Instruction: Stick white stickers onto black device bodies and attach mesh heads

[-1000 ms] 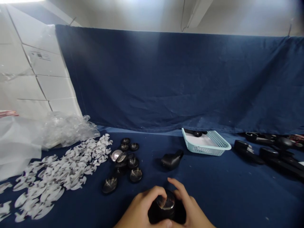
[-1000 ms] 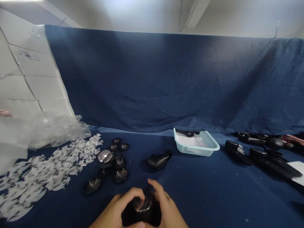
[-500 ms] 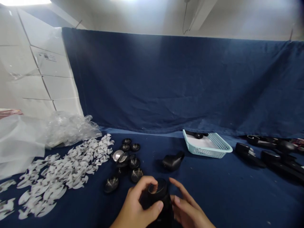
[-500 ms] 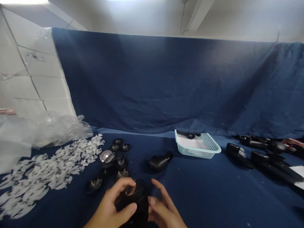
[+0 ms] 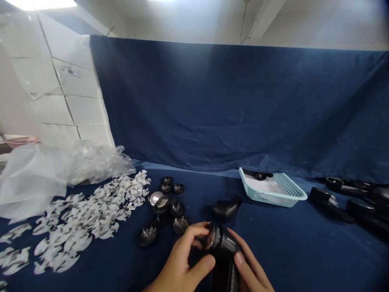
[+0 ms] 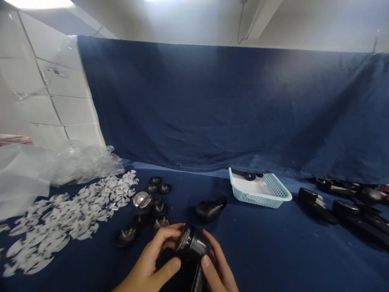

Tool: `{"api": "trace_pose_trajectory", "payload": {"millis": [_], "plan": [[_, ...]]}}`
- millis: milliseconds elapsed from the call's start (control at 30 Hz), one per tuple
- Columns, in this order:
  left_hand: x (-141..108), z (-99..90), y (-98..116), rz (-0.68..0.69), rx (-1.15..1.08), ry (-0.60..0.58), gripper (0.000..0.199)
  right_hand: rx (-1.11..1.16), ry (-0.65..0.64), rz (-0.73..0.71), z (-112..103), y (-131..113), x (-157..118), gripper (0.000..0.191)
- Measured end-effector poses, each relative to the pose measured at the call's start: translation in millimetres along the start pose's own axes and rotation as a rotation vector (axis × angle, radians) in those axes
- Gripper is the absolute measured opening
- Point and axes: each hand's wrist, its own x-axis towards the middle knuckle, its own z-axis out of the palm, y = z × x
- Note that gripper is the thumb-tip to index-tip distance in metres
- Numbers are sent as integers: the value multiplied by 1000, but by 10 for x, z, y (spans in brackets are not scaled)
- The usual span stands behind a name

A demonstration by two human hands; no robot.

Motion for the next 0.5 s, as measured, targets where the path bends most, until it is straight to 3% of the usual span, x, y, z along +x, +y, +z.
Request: {"api": "trace_pose_trajectory", "payload": {"millis": [100,267,400,500], "plan": [[-12,-9,35,0,9,10,23,-327,11,-164,-69,-55,18,57],[-5,-40,91,-4,118,-4,53,-698,29,-416,-183,-7,10,51],[31,-112,228,49,142,-90,53,-927,53,-571,-277,54,11,49],[20,-151,277,32,146,-86,51,-1053,-24,-698,-377,36,30,56]]}}
